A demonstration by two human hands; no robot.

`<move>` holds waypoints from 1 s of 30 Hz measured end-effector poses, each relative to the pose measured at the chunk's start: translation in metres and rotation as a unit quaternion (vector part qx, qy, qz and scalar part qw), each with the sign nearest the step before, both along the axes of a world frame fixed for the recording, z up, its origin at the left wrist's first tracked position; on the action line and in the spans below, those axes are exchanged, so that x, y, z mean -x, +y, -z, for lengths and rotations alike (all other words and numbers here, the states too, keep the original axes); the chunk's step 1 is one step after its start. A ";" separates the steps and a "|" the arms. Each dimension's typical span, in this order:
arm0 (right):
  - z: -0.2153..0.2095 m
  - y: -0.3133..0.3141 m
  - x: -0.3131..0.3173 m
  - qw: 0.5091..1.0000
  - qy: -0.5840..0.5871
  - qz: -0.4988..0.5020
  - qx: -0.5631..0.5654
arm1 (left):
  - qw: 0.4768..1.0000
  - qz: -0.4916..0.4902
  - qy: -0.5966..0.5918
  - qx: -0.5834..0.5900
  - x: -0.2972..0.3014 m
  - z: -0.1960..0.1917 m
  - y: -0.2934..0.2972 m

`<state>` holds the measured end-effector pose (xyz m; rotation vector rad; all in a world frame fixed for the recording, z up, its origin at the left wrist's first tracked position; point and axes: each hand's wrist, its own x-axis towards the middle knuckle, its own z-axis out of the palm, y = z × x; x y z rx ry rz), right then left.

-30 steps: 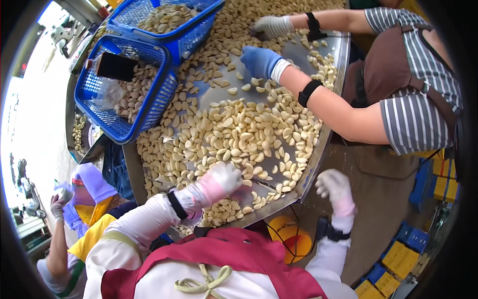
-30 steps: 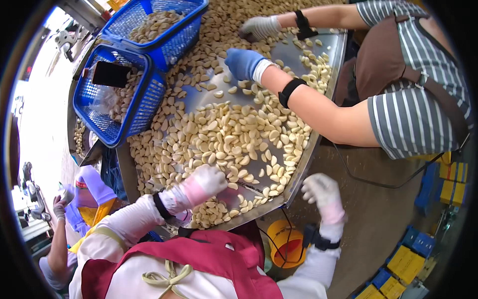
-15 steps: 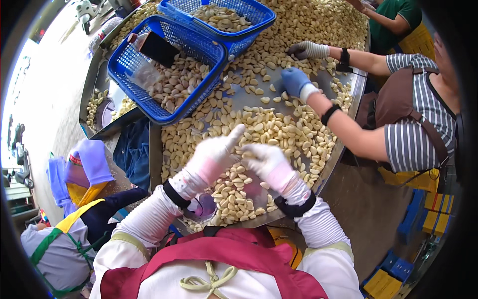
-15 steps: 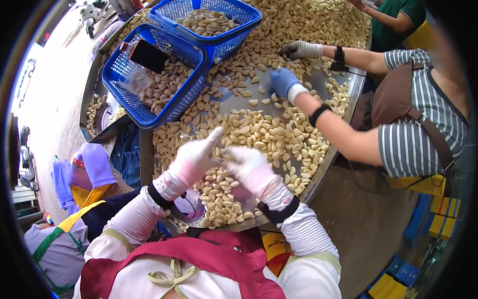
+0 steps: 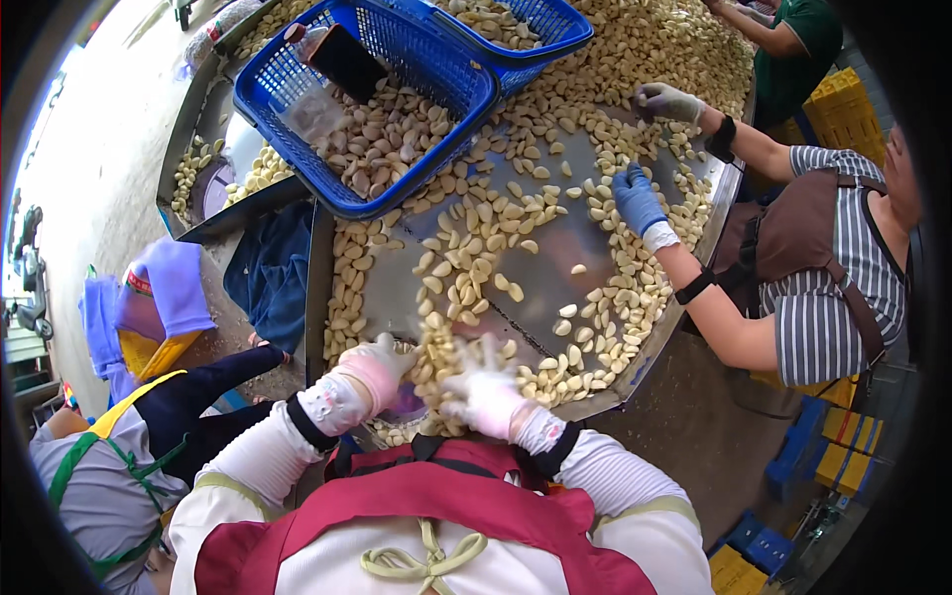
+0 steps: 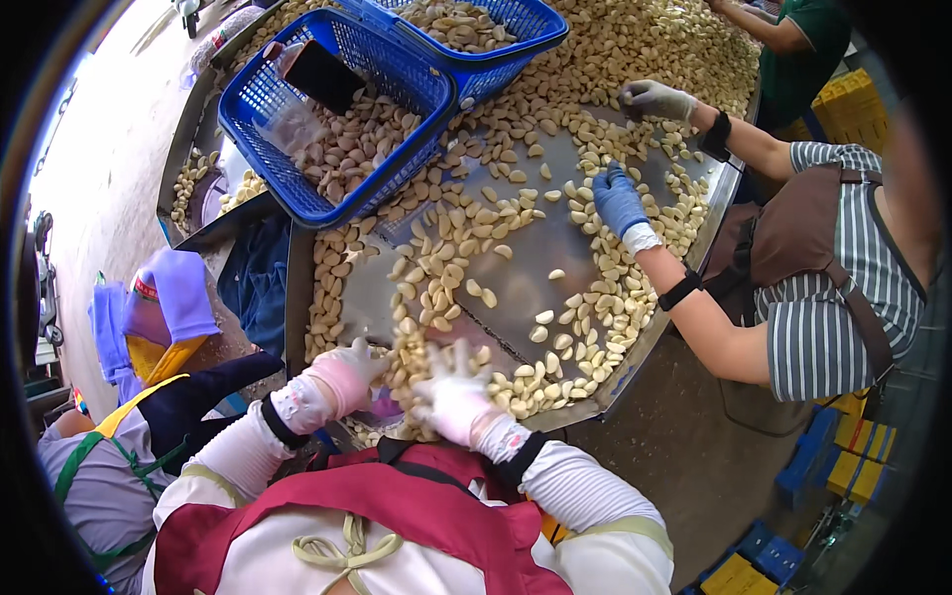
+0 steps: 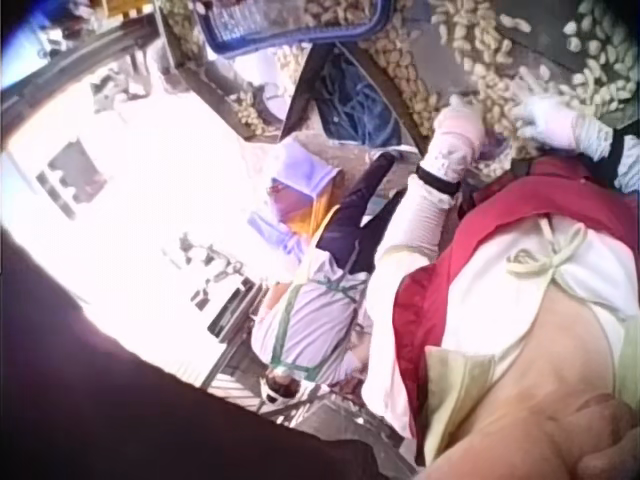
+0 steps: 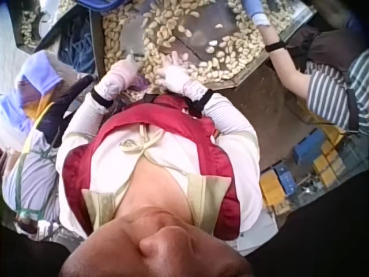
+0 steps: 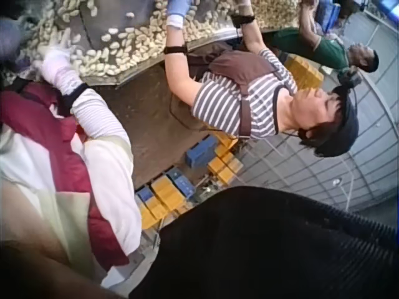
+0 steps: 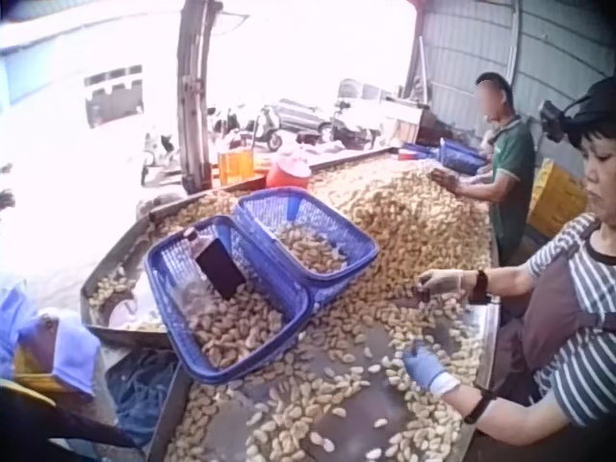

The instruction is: The person sorts garlic cloves on a large metal table, picking them up and placing them into blue baskets. They work alongside other people who are also sorting garlic. The person wears gloves and an apron while performing the task.

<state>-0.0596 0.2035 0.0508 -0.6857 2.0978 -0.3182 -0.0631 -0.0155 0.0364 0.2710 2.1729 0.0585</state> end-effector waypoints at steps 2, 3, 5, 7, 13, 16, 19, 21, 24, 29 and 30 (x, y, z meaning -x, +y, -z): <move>0.002 0.001 0.000 0.975 -0.131 0.065 0.170 | 0.992 -0.019 -0.121 0.019 0.021 -0.023 0.000; 0.001 0.011 0.012 0.966 -0.123 0.090 0.210 | 0.997 -0.054 -0.051 0.000 0.027 -0.015 -0.003; -0.016 0.043 0.050 0.969 -0.031 0.148 0.198 | 0.994 -0.088 0.056 -0.020 0.026 -0.015 -0.003; -0.024 0.089 0.077 0.981 0.114 0.157 -0.011 | 0.996 -0.051 -0.033 -0.070 0.012 -0.010 0.006; 0.005 0.072 0.016 0.976 -0.017 -0.024 -0.218 | 0.967 0.123 -0.174 -0.139 -0.025 0.030 0.042; 0.032 0.018 0.001 0.990 -0.096 -0.048 -0.091 | 0.986 0.026 -0.130 -0.101 0.026 -0.007 0.021; 0.005 -0.004 0.049 0.963 -0.228 0.040 0.141 | 0.986 -0.107 0.015 -0.130 0.057 -0.018 -0.012; -0.013 0.005 0.088 0.932 -0.201 0.204 0.222 | 0.955 -0.205 0.106 -0.186 0.068 -0.017 -0.018; -0.014 0.030 0.157 0.909 -0.082 0.308 0.269 | 0.906 -0.144 0.306 -0.254 0.086 -0.001 0.013; -0.108 -0.010 0.263 0.794 -0.095 0.416 0.432 | 0.892 -0.018 0.390 -0.229 0.089 0.024 0.074; -0.121 -0.014 0.276 0.795 -0.069 0.421 0.430 | 0.881 0.012 0.412 -0.231 0.086 0.030 0.078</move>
